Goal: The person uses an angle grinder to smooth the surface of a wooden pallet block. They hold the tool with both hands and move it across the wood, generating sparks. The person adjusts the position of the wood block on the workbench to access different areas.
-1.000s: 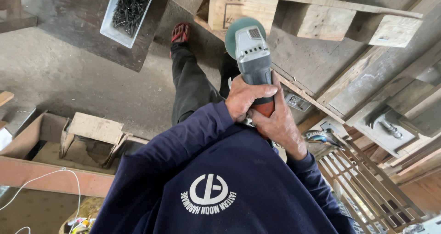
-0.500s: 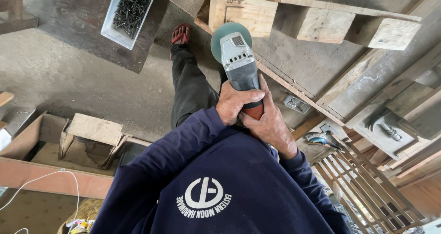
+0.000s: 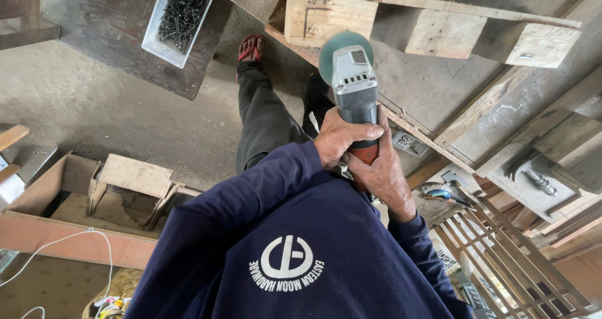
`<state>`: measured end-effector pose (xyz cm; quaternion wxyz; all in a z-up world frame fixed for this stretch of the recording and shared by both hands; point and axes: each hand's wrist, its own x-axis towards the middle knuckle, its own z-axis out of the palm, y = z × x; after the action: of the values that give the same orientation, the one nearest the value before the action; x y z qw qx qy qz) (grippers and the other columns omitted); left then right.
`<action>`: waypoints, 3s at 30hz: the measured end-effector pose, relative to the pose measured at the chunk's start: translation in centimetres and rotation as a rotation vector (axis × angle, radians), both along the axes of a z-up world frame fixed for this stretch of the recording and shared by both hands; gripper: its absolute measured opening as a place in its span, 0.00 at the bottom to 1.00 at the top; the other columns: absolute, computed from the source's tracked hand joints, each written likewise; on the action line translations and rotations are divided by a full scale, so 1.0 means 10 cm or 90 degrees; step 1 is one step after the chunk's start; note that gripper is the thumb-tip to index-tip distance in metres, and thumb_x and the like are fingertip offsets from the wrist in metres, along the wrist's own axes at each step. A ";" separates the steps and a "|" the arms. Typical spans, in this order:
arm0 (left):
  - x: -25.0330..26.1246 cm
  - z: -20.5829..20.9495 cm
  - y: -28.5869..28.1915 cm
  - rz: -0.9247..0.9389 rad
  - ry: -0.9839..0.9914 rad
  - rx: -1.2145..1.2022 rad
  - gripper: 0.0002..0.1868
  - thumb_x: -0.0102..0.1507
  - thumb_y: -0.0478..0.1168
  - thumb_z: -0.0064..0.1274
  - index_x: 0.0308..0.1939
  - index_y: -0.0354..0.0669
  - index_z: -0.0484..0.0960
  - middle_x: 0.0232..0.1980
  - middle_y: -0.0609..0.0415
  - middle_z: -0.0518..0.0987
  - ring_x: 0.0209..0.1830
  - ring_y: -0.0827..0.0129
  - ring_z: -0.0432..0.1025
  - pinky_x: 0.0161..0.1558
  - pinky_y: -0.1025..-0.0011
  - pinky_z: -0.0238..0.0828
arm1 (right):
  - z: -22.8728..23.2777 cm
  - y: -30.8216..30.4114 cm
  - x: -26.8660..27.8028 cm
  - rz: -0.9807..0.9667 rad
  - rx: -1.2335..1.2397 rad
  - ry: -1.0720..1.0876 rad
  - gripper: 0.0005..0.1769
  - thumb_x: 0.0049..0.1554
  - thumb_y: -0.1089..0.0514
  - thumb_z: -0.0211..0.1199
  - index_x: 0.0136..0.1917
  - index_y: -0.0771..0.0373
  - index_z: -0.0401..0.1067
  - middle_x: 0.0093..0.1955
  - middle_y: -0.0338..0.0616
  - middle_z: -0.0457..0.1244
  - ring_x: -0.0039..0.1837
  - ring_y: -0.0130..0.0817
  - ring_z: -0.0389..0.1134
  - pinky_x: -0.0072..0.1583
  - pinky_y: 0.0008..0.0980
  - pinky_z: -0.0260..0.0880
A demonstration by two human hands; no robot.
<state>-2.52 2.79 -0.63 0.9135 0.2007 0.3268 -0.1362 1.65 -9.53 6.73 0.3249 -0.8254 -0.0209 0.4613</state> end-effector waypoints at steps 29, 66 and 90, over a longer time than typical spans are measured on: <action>-0.06 0.14 0.38 0.084 -0.036 -0.086 0.16 0.58 0.30 0.64 0.49 0.34 0.80 0.44 0.49 0.82 0.43 0.64 0.78 0.50 0.64 0.78 | 0.22 0.45 0.04 0.059 -0.024 -0.020 0.58 0.51 0.50 0.69 0.84 0.60 0.38 0.66 0.60 0.65 0.63 0.46 0.73 0.59 0.41 0.76; 0.20 -0.03 0.14 0.030 -0.010 -0.032 0.22 0.54 0.32 0.67 0.51 0.32 0.80 0.46 0.45 0.83 0.43 0.62 0.79 0.53 0.61 0.80 | 0.11 0.28 0.19 0.066 -0.040 -0.070 0.59 0.53 0.52 0.67 0.85 0.60 0.33 0.63 0.64 0.65 0.60 0.49 0.74 0.58 0.42 0.77; 0.28 -0.15 0.13 0.016 -0.017 -0.010 0.22 0.54 0.33 0.68 0.51 0.34 0.80 0.46 0.47 0.83 0.44 0.64 0.80 0.53 0.62 0.80 | 0.02 0.23 0.31 0.063 0.019 -0.053 0.58 0.53 0.57 0.67 0.85 0.61 0.34 0.67 0.62 0.61 0.63 0.49 0.72 0.59 0.43 0.78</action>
<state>0.28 4.06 -2.10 0.9209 0.1910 0.3162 -0.1248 4.75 -7.26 6.89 0.3131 -0.8367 -0.0820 0.4417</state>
